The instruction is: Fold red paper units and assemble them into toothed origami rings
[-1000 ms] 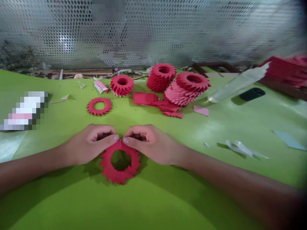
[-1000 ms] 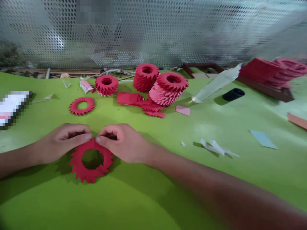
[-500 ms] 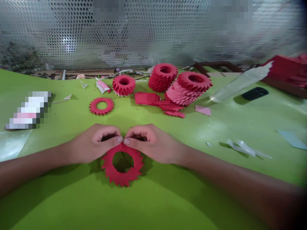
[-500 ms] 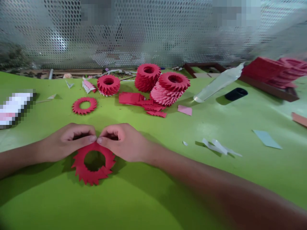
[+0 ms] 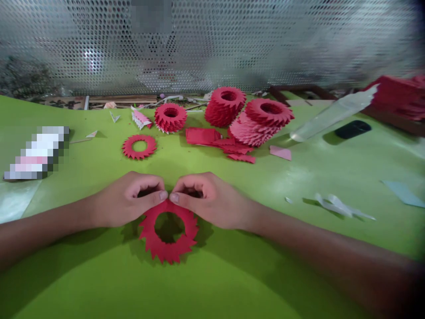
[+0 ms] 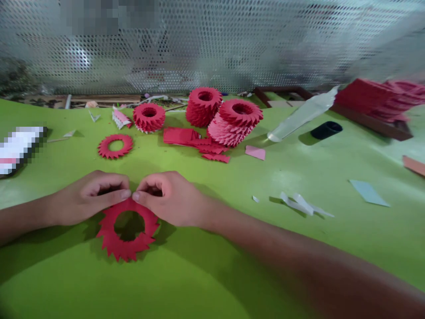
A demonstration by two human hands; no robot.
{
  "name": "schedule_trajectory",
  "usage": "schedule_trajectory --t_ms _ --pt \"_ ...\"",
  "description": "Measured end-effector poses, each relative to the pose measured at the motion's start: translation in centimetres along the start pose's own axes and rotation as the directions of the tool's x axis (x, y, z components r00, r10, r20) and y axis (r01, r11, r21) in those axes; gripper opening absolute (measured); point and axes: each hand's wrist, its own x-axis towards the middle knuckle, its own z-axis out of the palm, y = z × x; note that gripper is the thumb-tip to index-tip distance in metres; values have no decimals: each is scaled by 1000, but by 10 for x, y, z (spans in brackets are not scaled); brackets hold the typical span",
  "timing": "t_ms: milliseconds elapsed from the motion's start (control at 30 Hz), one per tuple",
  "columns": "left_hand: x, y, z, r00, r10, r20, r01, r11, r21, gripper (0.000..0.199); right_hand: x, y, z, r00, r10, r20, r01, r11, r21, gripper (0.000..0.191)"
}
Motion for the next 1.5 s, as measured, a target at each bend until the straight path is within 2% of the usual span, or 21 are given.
schedule_trajectory --t_ms 300,633,867,1300,1500 --pt "-1 -8 -3 999 9 -35 -11 998 -62 38 0 2 -3 1000 0 -17 1 999 37 31" --pt "0 -6 4 998 -14 -57 13 1000 -26 39 0 0 2 999 4 -52 -7 998 -58 35" --pt "-2 -6 5 983 -50 -176 28 992 -125 41 -1 0 -2 996 4 -86 -5 1000 -7 37" --pt "-2 -3 6 990 -41 -138 33 998 -59 41 -1 1 0 999 -22 -48 22 1000 -1 39" --pt "-2 -1 7 995 -43 -85 39 998 -47 42 -1 -2 1 995 -56 -80 46 992 -115 36"
